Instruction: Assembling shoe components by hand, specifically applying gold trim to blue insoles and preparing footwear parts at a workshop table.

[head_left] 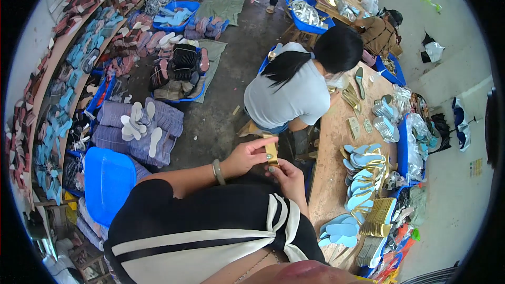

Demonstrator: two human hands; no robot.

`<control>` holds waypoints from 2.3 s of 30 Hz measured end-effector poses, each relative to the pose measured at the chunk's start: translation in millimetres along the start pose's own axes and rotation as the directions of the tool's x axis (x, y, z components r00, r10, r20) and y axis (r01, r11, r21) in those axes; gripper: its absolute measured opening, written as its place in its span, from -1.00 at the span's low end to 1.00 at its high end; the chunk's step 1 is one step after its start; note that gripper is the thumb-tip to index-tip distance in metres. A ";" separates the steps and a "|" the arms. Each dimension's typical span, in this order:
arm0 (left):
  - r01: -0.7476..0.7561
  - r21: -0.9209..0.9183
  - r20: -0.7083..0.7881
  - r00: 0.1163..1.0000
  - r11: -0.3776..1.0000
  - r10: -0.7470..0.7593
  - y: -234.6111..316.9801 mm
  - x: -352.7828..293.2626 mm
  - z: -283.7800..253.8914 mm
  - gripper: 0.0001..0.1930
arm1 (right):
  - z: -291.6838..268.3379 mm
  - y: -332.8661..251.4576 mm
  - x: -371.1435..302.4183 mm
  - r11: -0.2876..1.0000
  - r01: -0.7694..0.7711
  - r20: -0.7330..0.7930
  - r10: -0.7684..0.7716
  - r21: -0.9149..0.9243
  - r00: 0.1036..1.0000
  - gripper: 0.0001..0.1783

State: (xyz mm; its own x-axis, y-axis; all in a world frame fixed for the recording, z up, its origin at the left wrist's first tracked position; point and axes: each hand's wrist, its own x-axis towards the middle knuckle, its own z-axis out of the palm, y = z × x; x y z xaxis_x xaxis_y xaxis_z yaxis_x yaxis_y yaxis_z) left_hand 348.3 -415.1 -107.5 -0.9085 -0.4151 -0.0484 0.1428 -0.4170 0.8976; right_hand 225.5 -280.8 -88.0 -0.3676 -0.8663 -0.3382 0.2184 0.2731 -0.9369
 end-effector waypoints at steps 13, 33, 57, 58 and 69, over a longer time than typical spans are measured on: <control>-0.037 0.808 -0.271 0.863 0.587 0.427 33.7 -29.4 -49.2 -0.64 | 30.8 -14.7 94.8 0.980 0.012 0.242 0.037 -0.198 0.969 -0.94; 0.037 0.711 -0.363 0.875 0.702 0.322 63.2 116.9 -112.3 -0.72 | 7.5 -62.8 275.4 0.988 -0.081 0.534 -0.003 0.135 0.846 -0.88; -0.074 0.474 -0.198 0.962 0.877 0.188 230.5 283.0 -457.9 -0.66 | 213.5 -146.2 581.5 0.916 0.176 0.142 -0.241 0.362 0.960 -0.87; -0.053 0.454 -0.194 0.968 0.889 0.156 230.4 288.5 -466.9 -0.66 | 214.2 -146.7 588.4 0.916 0.181 0.130 -0.241 0.358 0.962 -0.87; 0.021 0.383 -0.133 0.991 0.923 0.033 255.4 422.3 -516.4 -0.60 | 164.0 -190.9 708.5 0.895 0.211 0.114 -0.274 0.393 0.955 -0.90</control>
State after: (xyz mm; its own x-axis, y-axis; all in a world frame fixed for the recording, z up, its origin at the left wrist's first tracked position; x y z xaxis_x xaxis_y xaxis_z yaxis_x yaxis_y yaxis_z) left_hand 203.9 -1114.5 -124.9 -0.8428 -0.5327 -0.0769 -0.0379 -0.0837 0.9958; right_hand 71.5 -1015.4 -134.2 -0.3081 -0.9497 -0.0556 0.4732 -0.1022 -0.8750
